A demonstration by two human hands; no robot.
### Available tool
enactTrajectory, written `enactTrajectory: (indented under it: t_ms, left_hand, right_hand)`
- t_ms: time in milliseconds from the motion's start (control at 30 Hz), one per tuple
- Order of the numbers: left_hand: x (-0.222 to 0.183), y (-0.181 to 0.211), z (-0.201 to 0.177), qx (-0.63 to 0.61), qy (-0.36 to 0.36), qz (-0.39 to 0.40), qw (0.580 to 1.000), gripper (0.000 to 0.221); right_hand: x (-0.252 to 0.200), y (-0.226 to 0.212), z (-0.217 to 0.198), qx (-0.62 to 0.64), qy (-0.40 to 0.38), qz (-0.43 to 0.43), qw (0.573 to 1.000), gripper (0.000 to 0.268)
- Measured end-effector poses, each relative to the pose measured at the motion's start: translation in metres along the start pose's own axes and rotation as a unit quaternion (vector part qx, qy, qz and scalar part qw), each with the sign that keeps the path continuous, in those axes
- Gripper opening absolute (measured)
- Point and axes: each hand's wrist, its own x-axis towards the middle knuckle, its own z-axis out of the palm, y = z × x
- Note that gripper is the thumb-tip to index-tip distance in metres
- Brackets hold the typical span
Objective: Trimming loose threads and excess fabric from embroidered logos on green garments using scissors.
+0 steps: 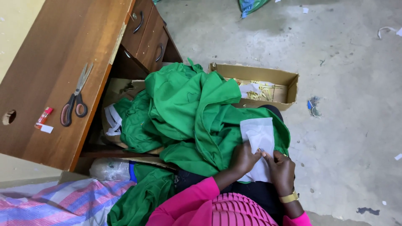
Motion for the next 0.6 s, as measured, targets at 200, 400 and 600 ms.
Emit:
enactTrajectory:
  t_ms: [200, 400, 600]
  left_hand:
    - [0.007, -0.013, 0.013, 0.037, -0.012, 0.033, 0.999, 0.031]
    - [0.013, -0.047, 0.013, -0.033, -0.039, 0.0, 0.999, 0.023]
    - [0.013, -0.02, -0.024, -0.623, -0.181, -0.076, 0.757, 0.036]
  right_hand:
    - [-0.008, -0.013, -0.007, 0.056, -0.013, -0.034, 0.998, 0.055]
    - [0.003, -0.02, -0.122, 0.32, 0.196, -0.048, 0.926, 0.034]
    - [0.034, -0.012, -0.061, 0.497, -0.217, 0.034, 0.84, 0.036]
